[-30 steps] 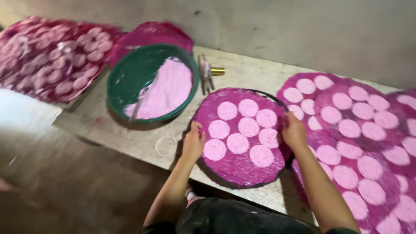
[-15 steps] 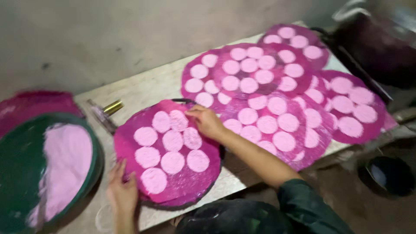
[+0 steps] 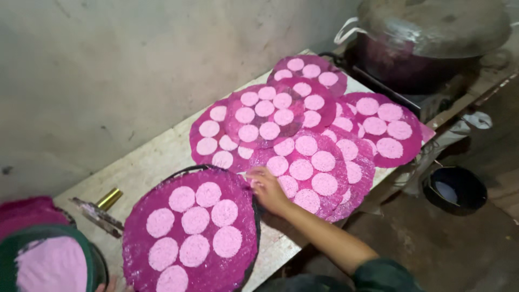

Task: The person scoops pink paste from a green bowl and uses a metal press to form round cakes on a purple tray. The person repeatedly fills the press, ejects the cakes, and arranges them on the tray. Finally, the person places a lid over a steamer containing the finished cakes.

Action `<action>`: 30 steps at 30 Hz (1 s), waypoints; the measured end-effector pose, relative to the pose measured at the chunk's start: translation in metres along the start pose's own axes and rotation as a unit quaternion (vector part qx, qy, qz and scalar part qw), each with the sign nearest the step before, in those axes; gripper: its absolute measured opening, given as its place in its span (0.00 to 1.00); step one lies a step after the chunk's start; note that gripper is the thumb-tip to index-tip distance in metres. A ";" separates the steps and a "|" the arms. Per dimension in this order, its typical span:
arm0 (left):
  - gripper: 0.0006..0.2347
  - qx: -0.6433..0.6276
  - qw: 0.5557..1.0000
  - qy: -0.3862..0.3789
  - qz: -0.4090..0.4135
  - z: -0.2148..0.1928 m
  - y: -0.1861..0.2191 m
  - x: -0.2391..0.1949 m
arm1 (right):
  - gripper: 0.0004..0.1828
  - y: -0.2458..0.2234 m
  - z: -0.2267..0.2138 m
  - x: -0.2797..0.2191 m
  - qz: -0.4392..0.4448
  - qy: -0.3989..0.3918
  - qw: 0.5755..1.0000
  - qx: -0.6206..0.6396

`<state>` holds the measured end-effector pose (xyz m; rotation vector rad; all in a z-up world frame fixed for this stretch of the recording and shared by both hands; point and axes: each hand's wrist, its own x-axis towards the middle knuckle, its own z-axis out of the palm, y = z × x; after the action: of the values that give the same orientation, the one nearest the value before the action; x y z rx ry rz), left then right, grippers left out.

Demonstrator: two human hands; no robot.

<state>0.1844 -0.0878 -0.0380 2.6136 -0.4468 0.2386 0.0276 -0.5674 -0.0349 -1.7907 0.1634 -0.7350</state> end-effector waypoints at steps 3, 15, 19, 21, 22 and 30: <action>0.24 -0.001 0.999 -0.031 -0.029 0.015 -0.002 0.008 | 0.18 0.012 -0.066 -0.067 0.072 0.105 0.992 -0.021; 0.14 -0.224 0.949 0.088 0.205 0.083 0.200 -0.094 | 0.11 -0.003 -0.186 -0.255 0.142 0.347 0.912 -0.165; 0.11 -0.295 0.915 -0.012 0.274 0.133 0.273 -0.129 | 0.10 0.001 -0.245 -0.267 0.085 0.345 0.917 -0.182; 0.10 -0.326 0.899 -0.074 0.283 0.168 0.315 -0.140 | 0.10 0.011 -0.292 -0.271 0.078 0.348 0.918 -0.171; 0.11 -0.332 0.891 -0.071 0.301 0.193 0.341 -0.149 | 0.09 0.019 -0.319 -0.273 0.083 0.351 0.919 -0.162; 0.08 -0.381 0.830 -0.127 0.388 0.336 0.535 -0.217 | 0.09 0.045 -0.529 -0.237 0.108 0.199 0.967 -0.118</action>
<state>-0.1763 -0.6373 -0.1571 1.5648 -1.3706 -0.0453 -0.4428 -0.9063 -0.0801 -1.7910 0.7286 -0.9388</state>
